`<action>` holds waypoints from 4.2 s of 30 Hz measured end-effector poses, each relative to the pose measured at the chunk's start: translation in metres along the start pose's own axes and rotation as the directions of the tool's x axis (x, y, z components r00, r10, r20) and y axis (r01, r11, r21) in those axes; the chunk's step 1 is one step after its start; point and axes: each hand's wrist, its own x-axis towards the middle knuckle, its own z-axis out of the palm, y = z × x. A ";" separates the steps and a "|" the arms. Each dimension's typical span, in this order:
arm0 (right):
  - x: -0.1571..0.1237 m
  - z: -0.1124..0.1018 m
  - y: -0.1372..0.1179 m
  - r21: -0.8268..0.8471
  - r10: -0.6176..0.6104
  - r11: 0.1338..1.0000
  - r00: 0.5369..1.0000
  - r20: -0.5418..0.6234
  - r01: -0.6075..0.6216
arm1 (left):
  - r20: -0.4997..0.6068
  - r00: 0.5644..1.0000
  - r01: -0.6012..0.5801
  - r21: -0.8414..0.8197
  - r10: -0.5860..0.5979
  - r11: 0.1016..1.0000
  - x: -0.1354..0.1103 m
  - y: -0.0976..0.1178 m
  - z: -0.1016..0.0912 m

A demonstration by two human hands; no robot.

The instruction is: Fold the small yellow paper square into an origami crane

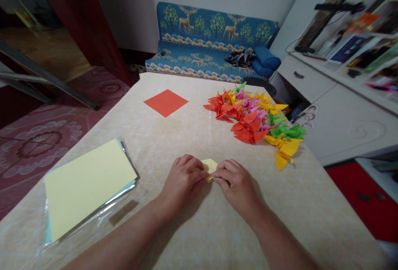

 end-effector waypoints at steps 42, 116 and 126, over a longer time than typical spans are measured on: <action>-0.005 0.016 -0.010 -0.060 0.275 0.958 0.957 -0.089 -0.280 | 0.064 0.961 0.277 -0.212 -0.270 0.937 0.003 0.002 0.004; 0.007 0.016 -0.021 0.760 0.496 0.532 0.865 0.079 -0.374 | 0.258 0.849 0.468 -0.772 -0.462 0.430 0.002 0.007 0.002; 0.004 0.021 -0.018 0.764 0.582 0.501 0.812 0.052 -0.408 | 0.303 0.853 0.485 -0.761 -0.425 0.431 0.003 0.010 0.001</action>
